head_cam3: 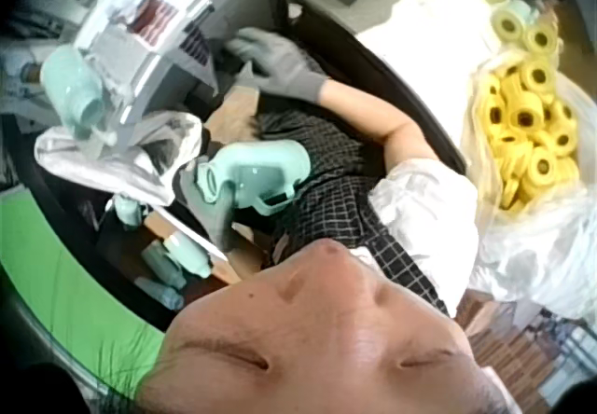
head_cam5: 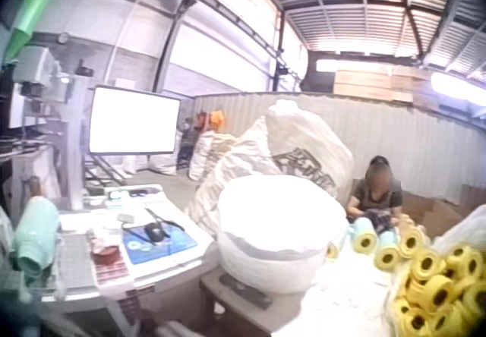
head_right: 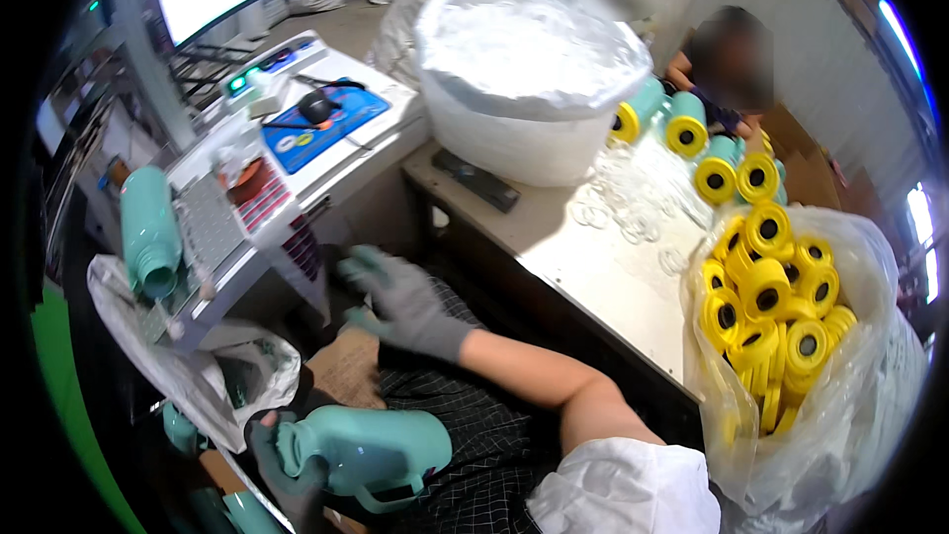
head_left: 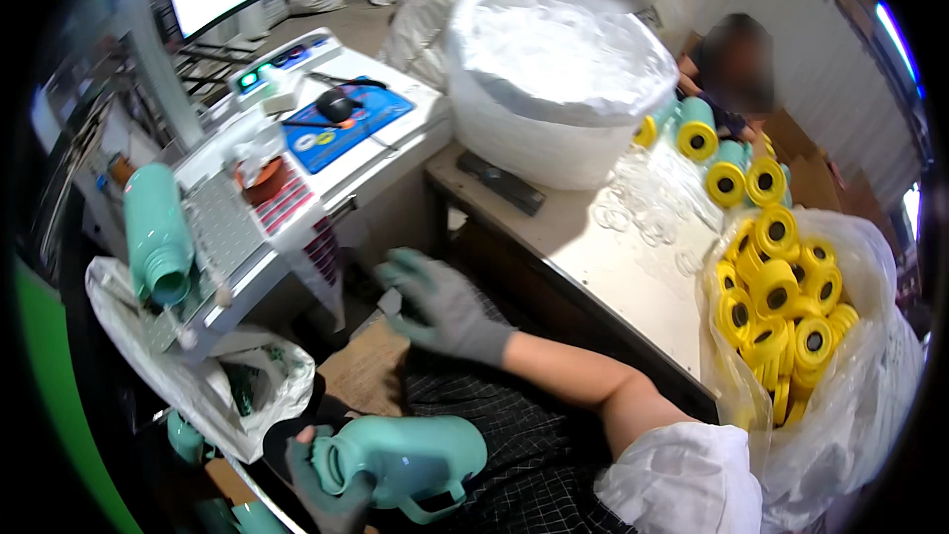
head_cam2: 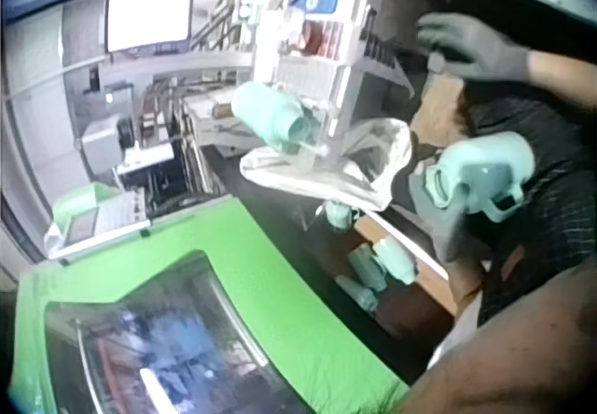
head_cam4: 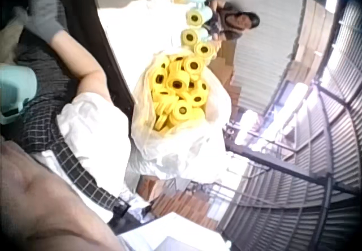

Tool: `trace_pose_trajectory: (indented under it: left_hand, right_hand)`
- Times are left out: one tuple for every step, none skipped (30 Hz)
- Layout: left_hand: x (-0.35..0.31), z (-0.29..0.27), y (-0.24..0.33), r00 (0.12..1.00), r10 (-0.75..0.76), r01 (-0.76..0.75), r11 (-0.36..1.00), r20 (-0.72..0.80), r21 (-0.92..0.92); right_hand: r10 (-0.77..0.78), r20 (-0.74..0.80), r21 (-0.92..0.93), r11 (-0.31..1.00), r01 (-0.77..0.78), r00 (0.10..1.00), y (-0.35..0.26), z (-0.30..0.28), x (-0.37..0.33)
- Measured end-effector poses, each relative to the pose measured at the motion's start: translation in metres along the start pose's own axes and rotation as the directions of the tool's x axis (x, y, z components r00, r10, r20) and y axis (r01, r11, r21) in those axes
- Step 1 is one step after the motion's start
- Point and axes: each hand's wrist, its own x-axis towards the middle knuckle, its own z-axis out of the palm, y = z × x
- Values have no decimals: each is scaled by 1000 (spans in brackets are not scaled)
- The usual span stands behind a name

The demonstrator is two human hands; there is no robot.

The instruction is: The person sits on the floor and assembles teal plastic containers by inserting a white seal into the opening and screwing on a yellow lid. They repeat this process for multiple units, placing the finished containers on a nearby table.

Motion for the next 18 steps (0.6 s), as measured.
trace_pose_trajectory:
  left_hand:
    - [5, -6, 7, 998, 37, -43, 993, 59, 110]
    - [6, -8, -5, 995, 95, -98, 992, 37, 83]
    - [14, -11, 0, 959, 277, -285, 918, 67, 277]
    - [19, -19, -15, 952, 276, -302, 910, 128, 285]
    - [22, -25, -27, 944, 273, -319, 901, 185, 294]
    - [27, -25, -16, 948, 170, -281, 844, 268, 457]
    - [29, -16, -7, 951, 160, -269, 853, 266, 448]
    - [29, -4, 1, 954, 149, -254, 863, 261, 436]
    - [30, 8, 6, 957, 141, -241, 873, 254, 424]
    - [47, 0, -13, 938, 167, -260, 919, 303, 298]
    - [49, 5, -13, 944, 158, -253, 910, 290, 327]
    - [48, 10, -11, 950, 146, -243, 901, 276, 361]
    - [48, 14, -9, 957, 133, -230, 890, 258, 393]
    - [57, 18, 0, 914, 155, -308, 865, 374, 395]
    - [56, 27, 6, 920, 150, -286, 888, 362, 359]
    - [51, 39, 13, 927, 143, -261, 910, 347, 322]
    - [48, 43, 21, 935, 138, -240, 924, 327, 297]
    - [51, 37, 12, 925, 194, -282, 927, 327, 247]
  right_hand:
    - [84, -51, -95, 992, -89, 995, 24, -28, -27]
    - [246, -120, -114, 959, -260, 962, 46, -55, -56]
    - [402, -195, -122, 895, -428, 895, 67, -82, -86]
    - [472, -298, -131, 841, -525, 830, 85, -109, -111]
    - [526, -397, -126, 781, -612, 752, 99, -139, -134]
    - [532, -454, -195, 723, -662, 715, 106, -173, -156]
    - [530, -510, -258, 657, -708, 678, 110, -210, -183]
    - [497, -554, -421, 525, -740, 668, 118, -250, -222]
    - [455, -591, -559, 365, -745, 666, 124, -285, -259]
    - [503, -611, -630, 161, -760, 612, 114, -308, -267]
    - [540, -647, -664, -52, -746, 538, 101, -325, -280]
    - [614, -633, -695, -183, -695, 471, 92, -331, -292]
    - [678, -620, -725, -300, -620, 396, 85, -335, -303]
    - [643, -615, -738, -265, -621, 457, 84, -338, -318]
    - [649, -597, -745, -231, -626, 471, 84, -342, -329]
    - [654, -577, -753, -195, -628, 489, 84, -347, -339]
    - [661, -556, -754, -147, -640, 503, 85, -344, -344]
    - [602, -568, -732, -57, -679, 562, 81, -338, -322]
